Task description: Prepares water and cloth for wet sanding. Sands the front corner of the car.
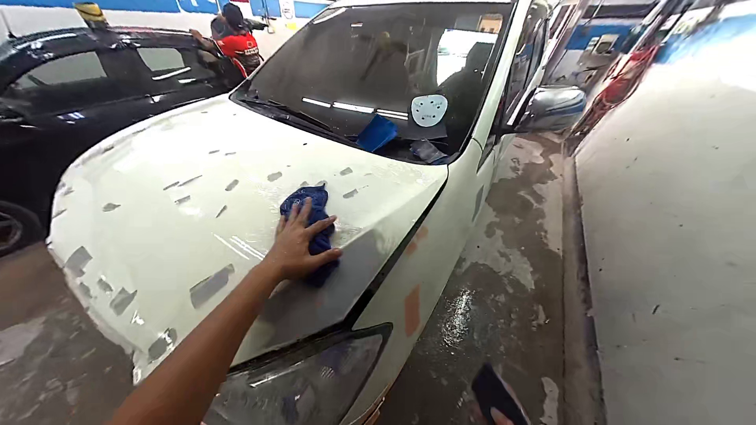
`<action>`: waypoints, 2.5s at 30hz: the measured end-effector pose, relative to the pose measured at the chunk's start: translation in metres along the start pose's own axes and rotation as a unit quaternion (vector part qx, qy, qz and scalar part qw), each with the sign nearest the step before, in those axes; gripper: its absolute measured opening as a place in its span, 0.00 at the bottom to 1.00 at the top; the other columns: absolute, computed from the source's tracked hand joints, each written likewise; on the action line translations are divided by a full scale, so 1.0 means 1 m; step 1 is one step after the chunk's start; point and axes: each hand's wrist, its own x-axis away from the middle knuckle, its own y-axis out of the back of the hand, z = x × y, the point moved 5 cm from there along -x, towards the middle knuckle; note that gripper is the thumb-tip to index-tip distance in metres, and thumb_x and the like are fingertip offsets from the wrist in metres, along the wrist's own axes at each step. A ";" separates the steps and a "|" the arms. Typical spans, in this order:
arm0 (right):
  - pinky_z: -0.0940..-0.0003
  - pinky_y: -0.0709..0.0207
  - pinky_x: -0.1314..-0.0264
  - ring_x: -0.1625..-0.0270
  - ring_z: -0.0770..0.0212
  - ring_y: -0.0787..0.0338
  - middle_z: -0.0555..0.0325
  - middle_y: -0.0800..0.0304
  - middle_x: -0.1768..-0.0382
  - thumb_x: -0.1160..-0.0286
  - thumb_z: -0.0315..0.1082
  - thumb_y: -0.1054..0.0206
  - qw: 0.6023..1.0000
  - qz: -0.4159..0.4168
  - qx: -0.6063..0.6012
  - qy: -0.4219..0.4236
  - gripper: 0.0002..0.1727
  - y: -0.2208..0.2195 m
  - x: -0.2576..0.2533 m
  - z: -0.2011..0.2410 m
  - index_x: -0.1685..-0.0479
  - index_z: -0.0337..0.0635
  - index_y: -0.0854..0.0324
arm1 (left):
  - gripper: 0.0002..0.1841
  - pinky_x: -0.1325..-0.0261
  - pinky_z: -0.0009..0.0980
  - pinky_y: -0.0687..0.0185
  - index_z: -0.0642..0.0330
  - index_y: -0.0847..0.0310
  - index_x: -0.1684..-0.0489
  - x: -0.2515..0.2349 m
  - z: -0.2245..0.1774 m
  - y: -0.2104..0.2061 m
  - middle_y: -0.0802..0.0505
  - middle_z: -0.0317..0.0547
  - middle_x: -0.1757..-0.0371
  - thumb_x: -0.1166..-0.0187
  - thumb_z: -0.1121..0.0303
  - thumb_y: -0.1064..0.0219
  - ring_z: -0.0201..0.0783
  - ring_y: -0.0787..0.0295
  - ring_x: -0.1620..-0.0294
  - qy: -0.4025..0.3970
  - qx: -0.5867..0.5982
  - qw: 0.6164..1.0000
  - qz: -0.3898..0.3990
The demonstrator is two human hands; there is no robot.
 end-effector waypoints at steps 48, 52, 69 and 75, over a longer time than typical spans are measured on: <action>0.35 0.45 0.12 0.16 0.57 0.25 0.63 0.17 0.23 0.37 0.40 0.34 0.644 0.236 0.497 0.532 0.33 -0.336 -0.056 0.148 0.24 0.54 0.17 | 0.38 0.21 0.55 0.31 0.46 0.19 0.28 0.016 0.188 0.074 0.18 0.52 0.22 0.33 0.32 0.42 0.52 0.26 0.19 -0.023 -0.031 0.993 -0.115; 0.26 0.49 0.16 0.17 0.46 0.25 0.52 0.16 0.25 0.40 0.40 0.35 0.651 0.186 0.535 0.506 0.33 -0.335 -0.061 0.151 0.27 0.43 0.16 | 0.38 0.24 0.57 0.29 0.46 0.19 0.28 0.017 0.190 0.074 0.17 0.51 0.23 0.33 0.32 0.41 0.52 0.24 0.20 -0.013 -0.041 0.992 -0.118; 0.25 0.53 0.15 0.14 0.46 0.29 0.51 0.20 0.21 0.39 0.39 0.38 0.633 0.177 0.598 0.460 0.37 -0.343 -0.039 0.156 0.19 0.45 0.23 | 0.40 0.26 0.63 0.33 0.42 0.19 0.28 0.020 0.195 0.075 0.18 0.51 0.22 0.35 0.28 0.43 0.55 0.25 0.20 -0.021 -0.018 0.993 -0.114; 0.24 0.55 0.16 0.13 0.46 0.32 0.56 0.23 0.19 0.34 0.38 0.43 0.627 0.138 0.633 0.432 0.37 -0.346 -0.035 0.152 0.16 0.50 0.26 | 0.38 0.25 0.63 0.35 0.41 0.19 0.28 0.020 0.196 0.076 0.18 0.49 0.22 0.34 0.29 0.43 0.54 0.26 0.19 -0.023 -0.003 0.993 -0.115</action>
